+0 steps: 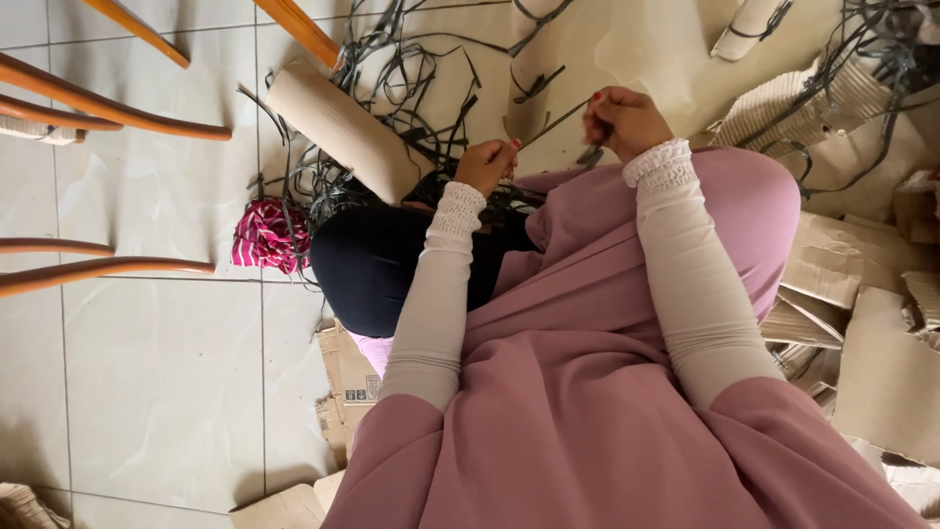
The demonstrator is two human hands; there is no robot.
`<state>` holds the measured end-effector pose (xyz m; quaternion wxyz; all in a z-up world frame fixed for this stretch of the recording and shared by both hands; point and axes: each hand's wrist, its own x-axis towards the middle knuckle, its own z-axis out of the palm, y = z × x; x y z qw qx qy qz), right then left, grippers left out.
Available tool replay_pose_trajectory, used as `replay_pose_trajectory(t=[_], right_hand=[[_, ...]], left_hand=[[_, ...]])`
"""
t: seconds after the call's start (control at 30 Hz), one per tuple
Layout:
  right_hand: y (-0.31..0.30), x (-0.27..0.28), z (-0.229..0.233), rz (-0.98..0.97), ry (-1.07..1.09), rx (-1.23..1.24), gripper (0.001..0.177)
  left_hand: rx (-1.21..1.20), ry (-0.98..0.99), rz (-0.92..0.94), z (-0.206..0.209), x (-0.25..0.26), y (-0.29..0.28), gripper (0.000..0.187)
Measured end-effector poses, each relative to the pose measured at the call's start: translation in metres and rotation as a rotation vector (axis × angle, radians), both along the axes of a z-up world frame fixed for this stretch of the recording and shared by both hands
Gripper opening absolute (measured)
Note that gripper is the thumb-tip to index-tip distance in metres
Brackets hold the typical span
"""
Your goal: Wrapping black strips around a wooden chair leg to finish or protect it
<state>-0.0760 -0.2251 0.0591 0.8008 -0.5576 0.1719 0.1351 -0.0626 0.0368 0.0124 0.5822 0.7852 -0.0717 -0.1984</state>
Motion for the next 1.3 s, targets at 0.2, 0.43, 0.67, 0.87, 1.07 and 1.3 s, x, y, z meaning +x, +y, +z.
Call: replay_pose_trajectory(t=[0.2,0.43,0.67,0.87,1.07,1.3], right_hand=[[-0.001,0.000,0.027,-0.190,0.182,-0.133,0.013],[-0.027,0.011,-0.043,-0.107,-0.371,-0.903,0.012],[-0.044,0.021,-0.051,-0.375,-0.496,-0.942,0.046],[-0.066,0.027,-0.059,-0.460,-0.572,-1.086,0.035],[-0.076,0.028,-0.044,-0.553,-0.713,-1.211,0.019],[-0.069,0.038,-0.039,-0.544,-0.729,-1.087,0.011]], left_hand=[[0.104,-0.011,0.007,-0.010,0.002,0.005,0.032],[0.265,-0.030,0.065,-0.003,0.005,0.004,0.040],[0.529,0.076,-0.131,-0.040,0.016,0.003,0.041],[0.763,0.250,-0.384,-0.042,0.018,-0.002,0.039],[0.765,0.290,-0.314,-0.031,0.022,-0.002,0.037],[0.543,0.190,-0.029,-0.039,0.029,-0.001,0.028]])
